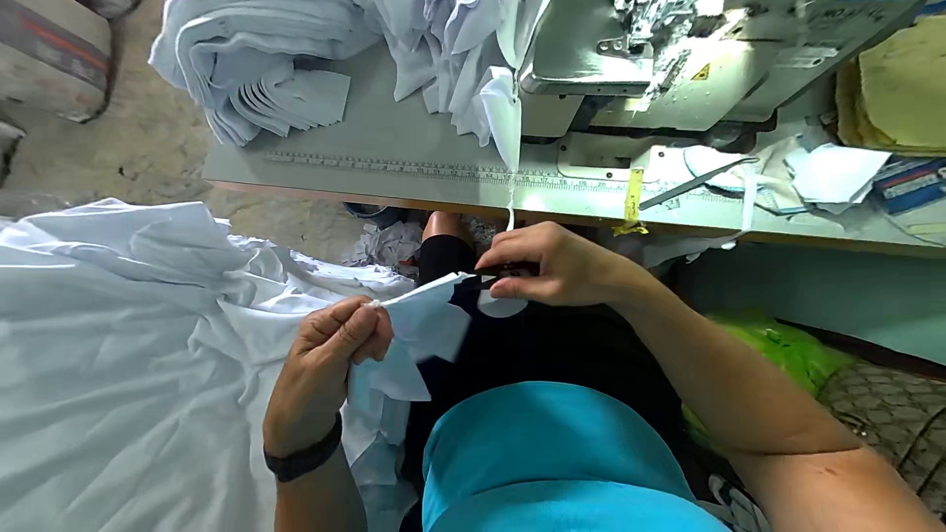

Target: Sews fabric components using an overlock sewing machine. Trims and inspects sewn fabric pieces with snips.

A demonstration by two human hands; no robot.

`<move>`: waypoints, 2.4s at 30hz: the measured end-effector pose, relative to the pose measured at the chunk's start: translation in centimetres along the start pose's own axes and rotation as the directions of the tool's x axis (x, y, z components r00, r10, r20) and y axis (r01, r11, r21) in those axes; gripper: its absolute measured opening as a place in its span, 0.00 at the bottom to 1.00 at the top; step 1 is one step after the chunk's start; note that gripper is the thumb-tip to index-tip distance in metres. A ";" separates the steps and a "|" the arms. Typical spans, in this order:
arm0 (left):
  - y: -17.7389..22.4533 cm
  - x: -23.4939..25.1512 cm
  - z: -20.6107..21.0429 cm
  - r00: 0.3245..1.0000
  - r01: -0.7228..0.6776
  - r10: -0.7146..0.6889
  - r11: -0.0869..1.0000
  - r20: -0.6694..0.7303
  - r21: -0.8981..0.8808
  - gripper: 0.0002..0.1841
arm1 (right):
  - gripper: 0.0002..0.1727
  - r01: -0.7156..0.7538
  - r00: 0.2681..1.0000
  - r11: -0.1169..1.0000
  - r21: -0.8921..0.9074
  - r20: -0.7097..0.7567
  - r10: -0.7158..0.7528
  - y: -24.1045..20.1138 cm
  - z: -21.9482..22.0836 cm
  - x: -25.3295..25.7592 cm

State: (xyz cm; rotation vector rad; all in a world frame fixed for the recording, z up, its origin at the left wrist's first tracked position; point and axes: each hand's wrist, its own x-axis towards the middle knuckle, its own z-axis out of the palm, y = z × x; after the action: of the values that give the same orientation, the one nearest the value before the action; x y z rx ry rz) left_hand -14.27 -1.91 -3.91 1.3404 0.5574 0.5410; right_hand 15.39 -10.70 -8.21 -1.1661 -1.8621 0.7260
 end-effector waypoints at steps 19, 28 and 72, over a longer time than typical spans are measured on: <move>-5.6 4.5 4.1 0.949 0.022 -0.075 0.985 0.307 0.173 0.16 | 0.13 -0.187 0.965 0.970 0.157 -0.153 0.211 0.4 0.9 3.2; -1.6 1.8 -1.0 0.995 0.037 -0.013 0.972 0.103 -0.233 0.13 | 0.11 0.021 0.994 0.943 -0.331 -0.090 -0.054 1.1 1.7 0.6; -9.8 3.1 4.2 0.928 0.358 -0.371 0.876 0.025 -0.322 0.20 | 0.14 0.055 0.989 0.989 0.137 0.129 -0.073 -4.5 11.8 -3.9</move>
State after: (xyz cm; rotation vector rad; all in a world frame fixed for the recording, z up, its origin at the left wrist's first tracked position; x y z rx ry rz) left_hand -8.72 -4.43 -13.18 0.8861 0.7022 0.3270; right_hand 4.26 -16.70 -11.96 -0.9889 -1.9199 0.8969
